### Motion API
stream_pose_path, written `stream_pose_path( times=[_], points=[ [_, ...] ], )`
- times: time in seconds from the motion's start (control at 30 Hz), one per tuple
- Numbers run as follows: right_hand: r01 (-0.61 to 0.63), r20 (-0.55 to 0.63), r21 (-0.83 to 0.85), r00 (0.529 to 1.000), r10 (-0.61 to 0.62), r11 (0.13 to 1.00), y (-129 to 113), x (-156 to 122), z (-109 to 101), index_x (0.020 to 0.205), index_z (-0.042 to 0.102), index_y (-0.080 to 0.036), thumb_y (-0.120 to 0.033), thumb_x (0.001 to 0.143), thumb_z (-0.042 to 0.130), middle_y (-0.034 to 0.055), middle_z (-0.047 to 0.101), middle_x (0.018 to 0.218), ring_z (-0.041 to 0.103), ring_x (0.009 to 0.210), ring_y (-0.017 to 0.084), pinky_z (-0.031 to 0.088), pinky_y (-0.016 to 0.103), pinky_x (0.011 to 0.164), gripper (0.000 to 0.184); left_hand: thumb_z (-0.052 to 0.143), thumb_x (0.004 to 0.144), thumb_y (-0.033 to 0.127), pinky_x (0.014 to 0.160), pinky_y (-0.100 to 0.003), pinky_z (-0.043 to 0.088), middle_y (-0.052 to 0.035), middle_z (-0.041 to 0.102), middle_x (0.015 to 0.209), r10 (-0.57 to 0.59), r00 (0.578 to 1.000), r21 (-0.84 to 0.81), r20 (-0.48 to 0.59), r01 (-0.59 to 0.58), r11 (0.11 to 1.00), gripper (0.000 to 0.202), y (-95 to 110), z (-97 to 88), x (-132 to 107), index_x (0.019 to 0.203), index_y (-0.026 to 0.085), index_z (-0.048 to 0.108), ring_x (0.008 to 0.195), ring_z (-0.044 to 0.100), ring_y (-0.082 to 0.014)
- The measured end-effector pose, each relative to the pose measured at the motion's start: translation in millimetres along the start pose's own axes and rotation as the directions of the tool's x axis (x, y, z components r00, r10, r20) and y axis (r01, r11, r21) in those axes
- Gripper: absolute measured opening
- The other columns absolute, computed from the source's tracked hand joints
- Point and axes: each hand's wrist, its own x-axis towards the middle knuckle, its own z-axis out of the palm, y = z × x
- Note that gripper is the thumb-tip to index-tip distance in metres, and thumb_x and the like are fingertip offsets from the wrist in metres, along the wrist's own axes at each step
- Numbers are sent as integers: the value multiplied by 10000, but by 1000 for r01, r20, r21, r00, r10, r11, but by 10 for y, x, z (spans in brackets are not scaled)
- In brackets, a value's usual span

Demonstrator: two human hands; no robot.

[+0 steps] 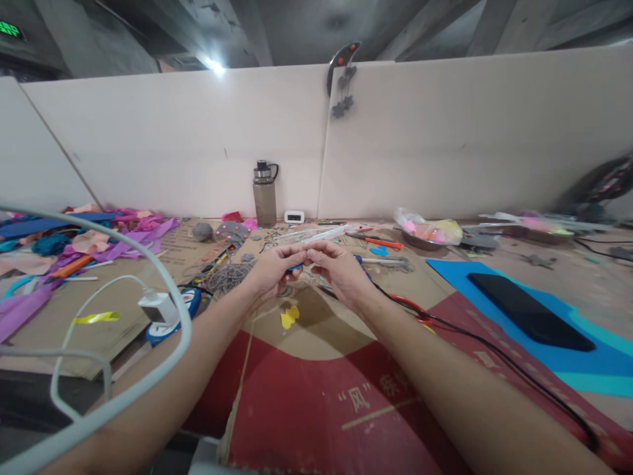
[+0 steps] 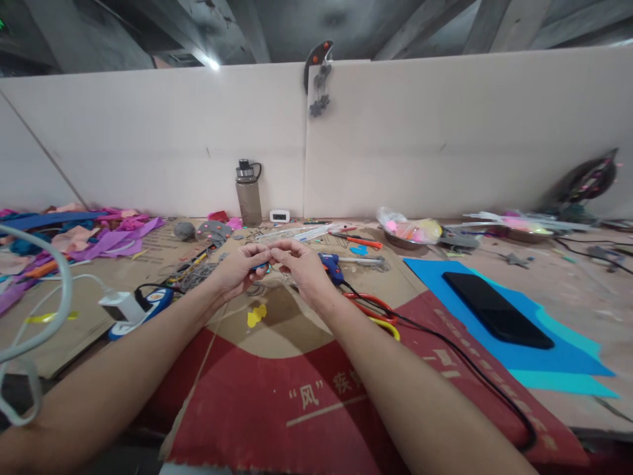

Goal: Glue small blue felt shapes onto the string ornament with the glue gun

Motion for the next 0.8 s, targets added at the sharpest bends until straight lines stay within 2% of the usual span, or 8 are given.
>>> stream_pose_path(
  times=[0.17,0.23,0.3,0.4,0.53,0.6,0.67,0.8],
  points=[
    [8,24,39,1000,-9,999,-26,5,-5,745,524,-187,-360,672,680,-30,557,741,525,685,94,424,247,683,244,770,626,398,408,-152,254,17,546,671,2,1000,56,13,-3,998,342,7,27,-10,781,125,633,465,402,-15],
    [36,4,59,999,-36,998,-31,23,-31,729,498,-190,-367,684,666,-28,552,758,534,714,101,442,273,736,248,740,665,359,461,-161,319,-3,580,756,44,999,85,18,-46,995,322,9,28,-15,875,134,646,512,433,-24],
    [86,-61,18,995,-85,996,-42,44,-69,731,488,-195,-357,702,646,-24,558,776,539,739,105,446,285,763,228,690,714,309,549,-182,391,-41,609,931,124,992,158,26,-127,979,336,9,11,-16,1006,152,632,593,487,-40],
    [155,-132,-107,977,-169,982,-86,58,-123,753,483,-201,-321,741,597,-25,564,744,536,713,103,448,276,738,166,627,749,236,665,-225,448,-64,565,1152,244,968,348,56,-248,904,393,7,-38,-8,1137,195,580,712,542,-72],
    [206,-114,-220,965,-235,954,-172,30,-134,776,476,-212,-326,777,559,-53,495,660,498,573,91,463,264,609,141,617,727,171,679,-240,458,-67,553,1163,376,924,556,63,-345,756,449,3,-72,2,1170,208,553,704,534,-86],
    [202,-66,-311,970,-234,929,-188,13,-117,768,496,-211,-327,771,564,-50,477,662,464,523,87,447,252,520,133,636,705,150,693,-237,460,-76,559,1148,410,911,566,53,-365,739,481,3,-58,-2,1175,205,549,748,550,-102],
    [187,-14,-396,978,-210,899,-169,7,-101,751,517,-207,-315,757,569,-42,481,656,443,499,89,411,243,456,120,658,685,141,711,-236,462,-82,563,1146,409,911,533,45,-369,762,523,5,-34,-10,1190,208,540,796,565,-117],
    [202,28,-485,976,-215,851,-55,34,-98,741,544,-200,-303,752,567,-28,527,656,451,516,98,388,245,468,105,680,671,134,726,-239,464,-78,570,1134,422,904,515,68,-394,761,568,11,5,-26,1212,219,526,778,561,-106]
  ],
)
